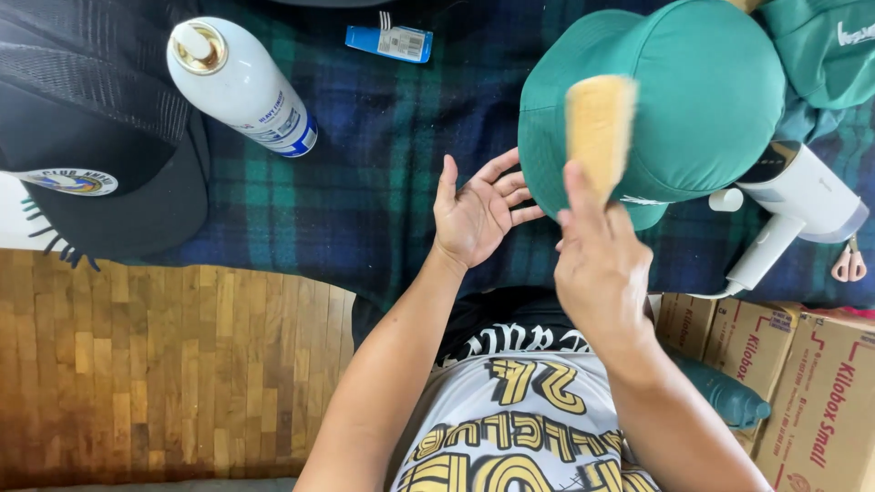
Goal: Cleaning and restoring a green bucket hat using a hair dryer and a brush to remove lint or reshape the fabric.
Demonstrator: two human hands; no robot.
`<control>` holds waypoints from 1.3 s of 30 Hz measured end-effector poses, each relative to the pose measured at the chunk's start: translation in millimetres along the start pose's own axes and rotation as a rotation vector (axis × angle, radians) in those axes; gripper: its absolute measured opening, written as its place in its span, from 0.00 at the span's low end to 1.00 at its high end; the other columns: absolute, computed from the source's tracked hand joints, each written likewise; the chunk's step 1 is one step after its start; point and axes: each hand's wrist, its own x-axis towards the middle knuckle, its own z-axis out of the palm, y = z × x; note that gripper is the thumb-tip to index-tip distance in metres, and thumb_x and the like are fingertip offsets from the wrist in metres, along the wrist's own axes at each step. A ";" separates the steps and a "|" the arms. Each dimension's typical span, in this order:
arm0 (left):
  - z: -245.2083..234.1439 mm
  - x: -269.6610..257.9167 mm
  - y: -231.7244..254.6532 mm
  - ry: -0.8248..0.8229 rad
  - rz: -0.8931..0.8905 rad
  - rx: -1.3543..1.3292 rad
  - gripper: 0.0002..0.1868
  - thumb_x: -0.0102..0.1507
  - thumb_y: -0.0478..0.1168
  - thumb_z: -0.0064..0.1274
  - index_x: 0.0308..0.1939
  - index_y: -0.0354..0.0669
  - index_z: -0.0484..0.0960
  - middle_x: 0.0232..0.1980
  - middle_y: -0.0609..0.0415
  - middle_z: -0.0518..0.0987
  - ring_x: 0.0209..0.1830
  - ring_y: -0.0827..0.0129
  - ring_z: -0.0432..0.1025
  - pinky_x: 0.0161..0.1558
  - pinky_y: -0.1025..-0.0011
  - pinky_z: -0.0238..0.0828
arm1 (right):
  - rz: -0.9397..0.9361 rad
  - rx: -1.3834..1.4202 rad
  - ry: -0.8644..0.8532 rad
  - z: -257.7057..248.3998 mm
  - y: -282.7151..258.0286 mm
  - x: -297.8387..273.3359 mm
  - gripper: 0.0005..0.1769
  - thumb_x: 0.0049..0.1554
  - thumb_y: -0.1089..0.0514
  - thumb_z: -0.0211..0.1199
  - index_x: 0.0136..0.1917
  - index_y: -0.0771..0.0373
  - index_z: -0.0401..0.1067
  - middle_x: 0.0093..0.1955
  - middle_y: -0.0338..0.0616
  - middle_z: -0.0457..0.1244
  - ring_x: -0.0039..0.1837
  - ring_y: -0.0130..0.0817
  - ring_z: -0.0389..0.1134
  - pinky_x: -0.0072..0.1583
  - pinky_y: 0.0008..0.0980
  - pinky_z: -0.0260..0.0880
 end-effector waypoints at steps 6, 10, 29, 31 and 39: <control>-14.3 4.4 -3.8 0.028 -0.014 -0.013 0.55 0.65 0.82 0.25 0.72 0.39 0.69 0.63 0.39 0.79 0.63 0.50 0.75 0.62 0.48 0.73 | 0.135 0.327 -0.171 10.3 -19.4 22.3 0.26 0.62 0.62 0.59 0.74 0.54 0.70 0.37 0.52 0.69 0.41 0.50 0.73 0.43 0.44 0.74; -1.1 4.9 1.3 0.011 -0.010 -0.016 0.56 0.65 0.83 0.23 0.74 0.37 0.67 0.63 0.38 0.79 0.64 0.51 0.74 0.64 0.48 0.72 | 0.227 0.456 -0.017 17.7 -6.9 19.5 0.24 0.68 0.63 0.55 0.76 0.58 0.67 0.34 0.42 0.67 0.34 0.34 0.72 0.41 0.33 0.74; 20.3 9.0 3.3 0.160 0.040 -0.059 0.42 0.66 0.73 0.30 0.49 0.33 0.75 0.15 0.55 0.63 0.15 0.66 0.65 0.25 0.72 0.70 | 0.601 0.981 -0.150 49.0 -29.7 90.2 0.35 0.56 0.71 0.47 0.75 0.56 0.65 0.27 0.46 0.65 0.24 0.35 0.69 0.26 0.30 0.74; 13.1 6.8 1.6 0.212 0.064 -0.136 0.32 0.68 0.68 0.34 0.39 0.41 0.74 0.11 0.58 0.58 0.12 0.72 0.61 0.21 0.79 0.67 | 0.589 1.128 -0.186 60.6 -27.6 89.2 0.33 0.61 0.68 0.48 0.78 0.57 0.59 0.30 0.54 0.65 0.23 0.42 0.69 0.22 0.34 0.73; 29.4 8.9 10.2 0.214 0.034 -0.134 0.34 0.68 0.63 0.40 0.60 0.37 0.77 0.32 0.53 0.77 0.33 0.61 0.75 0.44 0.66 0.76 | 0.519 1.232 -0.198 48.5 -33.9 75.9 0.37 0.62 0.71 0.43 0.83 0.57 0.47 0.34 0.54 0.64 0.24 0.39 0.68 0.23 0.29 0.71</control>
